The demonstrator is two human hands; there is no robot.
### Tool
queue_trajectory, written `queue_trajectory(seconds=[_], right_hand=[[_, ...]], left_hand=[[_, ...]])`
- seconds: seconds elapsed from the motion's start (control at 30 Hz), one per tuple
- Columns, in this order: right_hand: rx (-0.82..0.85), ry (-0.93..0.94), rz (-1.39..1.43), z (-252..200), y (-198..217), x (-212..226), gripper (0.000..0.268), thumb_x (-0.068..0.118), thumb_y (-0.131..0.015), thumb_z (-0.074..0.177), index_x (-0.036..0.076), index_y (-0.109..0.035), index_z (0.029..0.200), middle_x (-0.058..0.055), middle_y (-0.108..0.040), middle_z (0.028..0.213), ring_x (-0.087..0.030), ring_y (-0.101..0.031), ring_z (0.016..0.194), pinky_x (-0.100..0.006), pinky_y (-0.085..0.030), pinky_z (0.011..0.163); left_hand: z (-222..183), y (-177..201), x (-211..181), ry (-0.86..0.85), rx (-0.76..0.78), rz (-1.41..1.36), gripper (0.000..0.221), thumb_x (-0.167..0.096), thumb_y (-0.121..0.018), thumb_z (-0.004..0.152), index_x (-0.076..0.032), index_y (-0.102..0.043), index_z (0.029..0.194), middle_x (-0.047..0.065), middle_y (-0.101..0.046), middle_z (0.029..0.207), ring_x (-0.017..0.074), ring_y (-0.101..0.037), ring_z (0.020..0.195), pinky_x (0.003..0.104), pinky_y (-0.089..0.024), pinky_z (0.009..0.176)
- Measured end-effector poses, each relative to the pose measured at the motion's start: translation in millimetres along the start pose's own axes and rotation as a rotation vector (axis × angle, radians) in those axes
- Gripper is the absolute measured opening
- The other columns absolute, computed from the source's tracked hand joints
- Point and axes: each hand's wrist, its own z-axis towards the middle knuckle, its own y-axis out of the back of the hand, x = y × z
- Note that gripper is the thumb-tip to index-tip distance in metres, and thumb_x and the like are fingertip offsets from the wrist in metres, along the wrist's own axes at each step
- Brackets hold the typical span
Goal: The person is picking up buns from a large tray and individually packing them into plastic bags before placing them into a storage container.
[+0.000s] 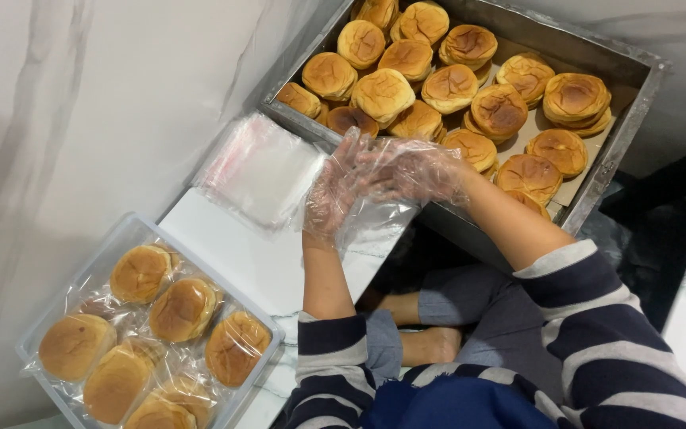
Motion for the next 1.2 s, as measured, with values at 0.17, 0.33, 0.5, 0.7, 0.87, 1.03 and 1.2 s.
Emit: queue_trajectory(seconds=[0.17, 0.33, 0.5, 0.7, 0.87, 1.03, 1.2], right_hand=[[0.102, 0.008, -0.063, 13, 40, -4, 0.05, 0.036, -0.03, 0.088, 0.005, -0.037, 0.127, -0.022, -0.045, 0.118, -0.035, -0.041, 0.115, -0.052, -0.027, 0.097], [-0.033, -0.057, -0.145, 11, 23, -2, 0.051, 0.036, -0.03, 0.084, 0.006, -0.04, 0.124, -0.026, -0.045, 0.12, -0.041, -0.04, 0.115, -0.055, -0.028, 0.095], [0.224, -0.055, -0.16, 11, 25, -5, 0.055, 0.042, -0.03, 0.086, 0.018, -0.024, 0.135, -0.029, -0.04, 0.122, -0.047, -0.047, 0.103, -0.055, -0.036, 0.087], [0.249, -0.019, -0.155, 18, 37, -11, 0.059, 0.043, -0.03, 0.086, 0.01, -0.026, 0.134, -0.033, -0.041, 0.12, -0.046, -0.046, 0.106, -0.051, -0.04, 0.087], [0.259, 0.099, -0.165, 15, 31, -16, 0.054, 0.036, -0.031, 0.087, 0.009, -0.026, 0.134, -0.021, -0.028, 0.135, -0.047, -0.038, 0.113, -0.064, -0.033, 0.087], [0.339, 0.117, -0.095, 16, 29, -18, 0.048, 0.026, -0.033, 0.089, 0.006, -0.026, 0.133, -0.017, -0.021, 0.139, -0.05, -0.036, 0.112, -0.069, -0.034, 0.081], [0.3, 0.107, -0.116, 12, 21, -16, 0.048, 0.028, -0.031, 0.089, 0.003, -0.032, 0.13, -0.014, -0.032, 0.135, -0.046, -0.041, 0.111, -0.067, -0.033, 0.085]], left_hand=[[3, 28, 3, 0.008, -0.01, -0.046, 0.054, -0.029, -0.045, 0.088, -0.012, -0.026, 0.135, 0.016, -0.031, 0.135, 0.0355, -0.038, 0.119, 0.051, -0.039, 0.093], [10, 50, 2, -0.043, -0.038, -0.009, 0.053, -0.03, -0.044, 0.089, -0.015, -0.024, 0.136, 0.015, -0.032, 0.135, 0.0347, -0.039, 0.118, 0.051, -0.042, 0.092], [-1, 21, -12, -0.074, -0.032, -0.018, 0.053, -0.032, -0.042, 0.089, -0.017, -0.023, 0.136, 0.01, -0.029, 0.138, 0.0263, -0.041, 0.117, 0.051, -0.044, 0.088], [-3, 7, -6, -0.128, -0.154, 0.409, 0.048, -0.037, -0.044, 0.089, -0.015, -0.036, 0.132, 0.002, -0.034, 0.136, 0.0217, -0.04, 0.119, 0.041, -0.037, 0.099], [3, 14, -6, -0.124, -0.097, 0.201, 0.055, -0.034, -0.043, 0.09, -0.015, -0.023, 0.137, 0.006, -0.033, 0.137, 0.0216, -0.044, 0.115, 0.04, -0.04, 0.097], [4, 42, -6, -0.16, -0.077, 0.261, 0.052, -0.03, -0.046, 0.09, -0.01, -0.027, 0.134, 0.011, -0.032, 0.136, 0.027, -0.043, 0.118, 0.043, -0.04, 0.097], [4, 51, -6, -0.183, -0.088, 0.108, 0.033, -0.027, -0.043, 0.091, -0.008, -0.047, 0.118, 0.012, -0.039, 0.131, 0.0334, -0.039, 0.119, 0.045, -0.042, 0.094]])
